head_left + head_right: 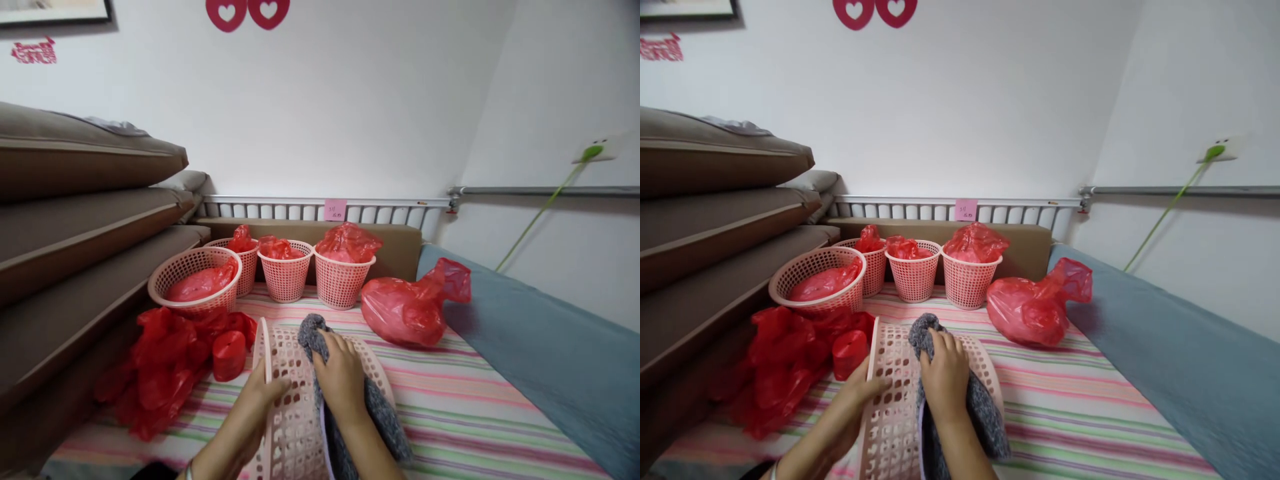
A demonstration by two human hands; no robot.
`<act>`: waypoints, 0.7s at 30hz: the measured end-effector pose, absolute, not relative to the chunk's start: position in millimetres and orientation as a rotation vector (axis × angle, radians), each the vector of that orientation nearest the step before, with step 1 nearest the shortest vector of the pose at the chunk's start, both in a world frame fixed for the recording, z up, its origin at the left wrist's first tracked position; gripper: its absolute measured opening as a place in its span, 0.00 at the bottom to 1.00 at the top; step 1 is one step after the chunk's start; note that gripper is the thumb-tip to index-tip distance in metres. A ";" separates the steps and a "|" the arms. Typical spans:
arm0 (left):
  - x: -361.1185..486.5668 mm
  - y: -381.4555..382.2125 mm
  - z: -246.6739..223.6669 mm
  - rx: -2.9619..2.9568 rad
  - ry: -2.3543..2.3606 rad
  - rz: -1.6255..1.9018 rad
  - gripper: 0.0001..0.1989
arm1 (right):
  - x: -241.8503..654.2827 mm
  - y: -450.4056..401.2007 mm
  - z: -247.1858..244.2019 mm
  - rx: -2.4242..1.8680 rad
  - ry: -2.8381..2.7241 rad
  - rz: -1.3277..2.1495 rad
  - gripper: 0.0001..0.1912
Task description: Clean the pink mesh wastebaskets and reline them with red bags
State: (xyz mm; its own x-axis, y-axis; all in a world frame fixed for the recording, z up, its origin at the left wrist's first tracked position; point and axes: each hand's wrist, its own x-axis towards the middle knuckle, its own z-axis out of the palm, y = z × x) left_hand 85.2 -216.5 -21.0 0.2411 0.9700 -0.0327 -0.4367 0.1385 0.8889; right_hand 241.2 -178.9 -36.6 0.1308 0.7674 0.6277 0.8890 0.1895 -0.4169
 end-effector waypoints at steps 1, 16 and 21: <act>86.7 -213.6 -11.1 0.912 0.772 1.152 0.23 | 244.1 -184.5 -41.0 -1.555 -1.642 -0.217 0.20; 75.9 -208.0 -78.1 0.921 0.620 1.106 0.51 | 243.0 -192.9 -67.1 -1.480 -1.646 -0.217 0.23; 73.2 -217.0 -96.8 0.946 0.621 1.069 0.51 | 235.3 -167.8 -36.9 -1.552 -1.642 -0.131 0.22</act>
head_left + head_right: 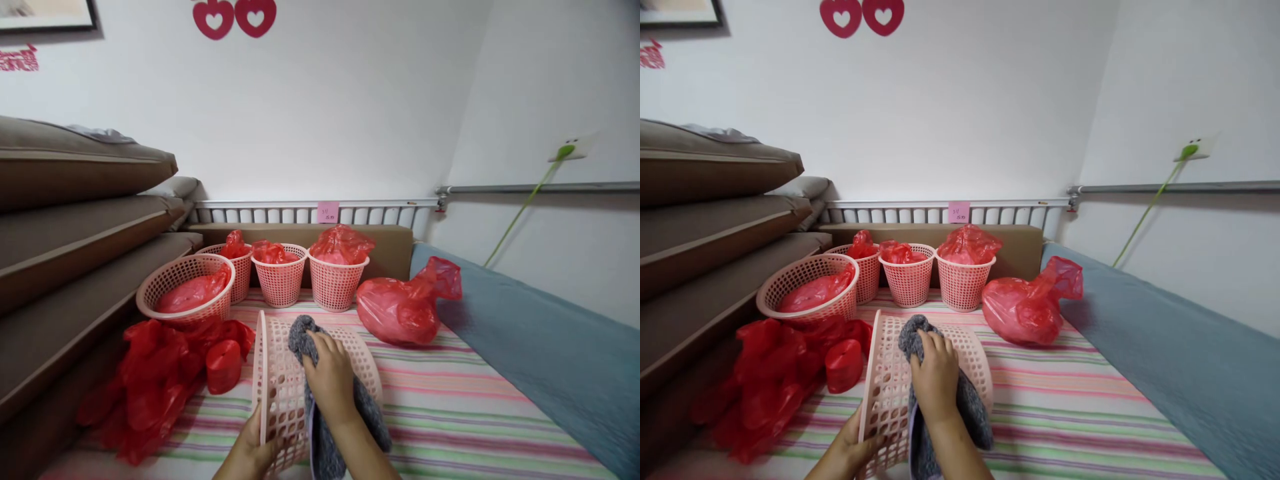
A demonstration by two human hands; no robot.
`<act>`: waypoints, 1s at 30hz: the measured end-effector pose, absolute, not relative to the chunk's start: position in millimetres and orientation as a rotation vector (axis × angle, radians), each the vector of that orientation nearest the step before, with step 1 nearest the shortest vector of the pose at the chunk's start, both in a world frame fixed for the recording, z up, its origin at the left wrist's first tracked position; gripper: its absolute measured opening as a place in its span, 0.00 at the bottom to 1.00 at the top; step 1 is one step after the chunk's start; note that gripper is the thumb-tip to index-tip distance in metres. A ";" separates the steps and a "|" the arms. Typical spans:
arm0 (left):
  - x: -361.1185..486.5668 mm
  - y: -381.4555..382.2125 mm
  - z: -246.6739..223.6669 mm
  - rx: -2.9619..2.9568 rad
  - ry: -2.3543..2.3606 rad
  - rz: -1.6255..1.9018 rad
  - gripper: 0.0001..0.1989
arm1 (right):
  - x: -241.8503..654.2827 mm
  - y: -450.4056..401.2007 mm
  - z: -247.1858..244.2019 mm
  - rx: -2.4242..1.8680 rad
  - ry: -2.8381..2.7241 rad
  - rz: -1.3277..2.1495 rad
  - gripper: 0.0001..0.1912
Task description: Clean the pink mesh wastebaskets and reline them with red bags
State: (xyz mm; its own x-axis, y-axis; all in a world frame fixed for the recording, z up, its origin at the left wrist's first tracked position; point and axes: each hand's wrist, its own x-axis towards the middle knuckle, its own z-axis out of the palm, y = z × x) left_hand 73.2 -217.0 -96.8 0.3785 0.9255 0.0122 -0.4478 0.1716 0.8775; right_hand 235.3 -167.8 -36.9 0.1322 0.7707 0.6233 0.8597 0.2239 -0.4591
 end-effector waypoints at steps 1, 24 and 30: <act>73.5 -219.2 -101.8 0.949 0.604 1.071 0.49 | 235.0 -161.5 -31.6 -1.578 -1.634 -0.121 0.21; 84.5 -222.0 -71.6 0.867 0.686 1.120 0.36 | 250.8 -195.9 -49.2 -1.509 -1.634 -0.186 0.22; 73.4 -225.6 -108.7 0.928 0.619 1.090 0.32 | 236.6 -158.1 -16.5 -1.644 -1.654 -0.154 0.19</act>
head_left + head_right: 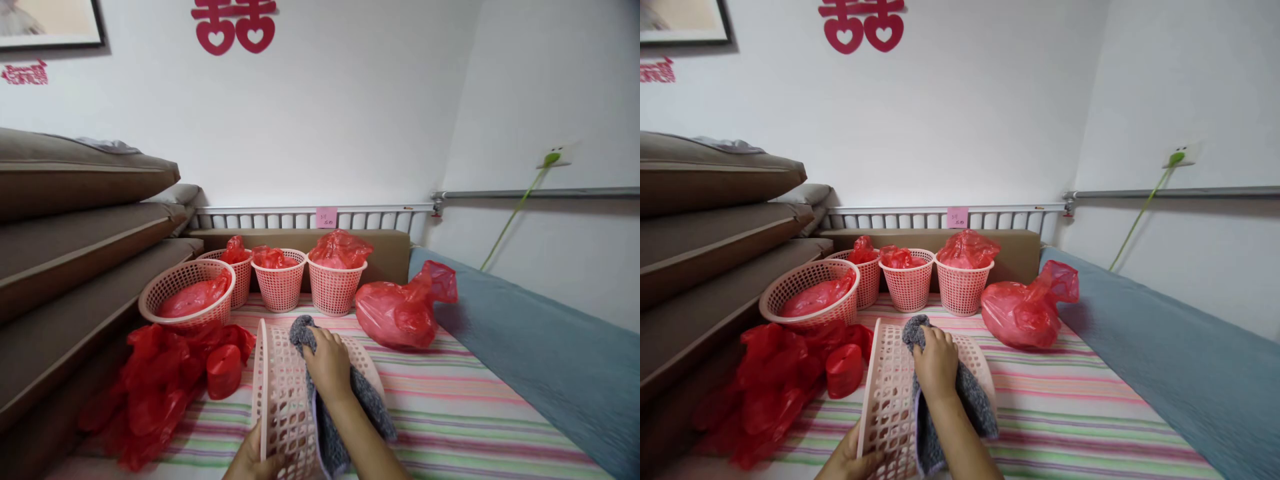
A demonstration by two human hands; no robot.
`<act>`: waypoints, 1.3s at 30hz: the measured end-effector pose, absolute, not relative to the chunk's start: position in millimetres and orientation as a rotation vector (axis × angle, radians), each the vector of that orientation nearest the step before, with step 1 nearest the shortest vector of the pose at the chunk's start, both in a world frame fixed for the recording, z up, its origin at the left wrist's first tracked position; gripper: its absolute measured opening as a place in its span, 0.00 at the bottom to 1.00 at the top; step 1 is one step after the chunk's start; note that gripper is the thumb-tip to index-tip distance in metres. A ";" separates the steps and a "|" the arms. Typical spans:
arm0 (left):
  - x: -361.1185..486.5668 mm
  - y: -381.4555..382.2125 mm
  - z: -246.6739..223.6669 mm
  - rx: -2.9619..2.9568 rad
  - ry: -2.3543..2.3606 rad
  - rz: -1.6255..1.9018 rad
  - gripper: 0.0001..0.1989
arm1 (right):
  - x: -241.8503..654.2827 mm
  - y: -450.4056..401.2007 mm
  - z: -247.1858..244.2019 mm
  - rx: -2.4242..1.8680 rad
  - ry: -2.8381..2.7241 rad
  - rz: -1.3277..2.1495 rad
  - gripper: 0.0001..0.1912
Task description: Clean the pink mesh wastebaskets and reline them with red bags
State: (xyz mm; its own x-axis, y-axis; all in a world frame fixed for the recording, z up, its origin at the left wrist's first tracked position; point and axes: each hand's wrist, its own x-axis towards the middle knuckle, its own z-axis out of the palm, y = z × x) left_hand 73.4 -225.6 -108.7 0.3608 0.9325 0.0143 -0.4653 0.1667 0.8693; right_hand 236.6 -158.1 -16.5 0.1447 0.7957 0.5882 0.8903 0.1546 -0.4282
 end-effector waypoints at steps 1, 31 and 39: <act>72.2 -227.0 -112.4 0.927 0.606 1.082 0.32 | 235.6 -155.5 -15.6 -1.664 -1.654 -0.152 0.18; 66.1 -229.0 -104.9 1.018 0.681 1.080 0.35 | 239.7 -152.4 -14.5 -1.730 -1.664 -0.164 0.16; 83.9 -218.2 -24.4 0.898 0.802 1.182 0.27 | 239.2 -179.8 -30.0 -1.583 -1.640 -0.171 0.19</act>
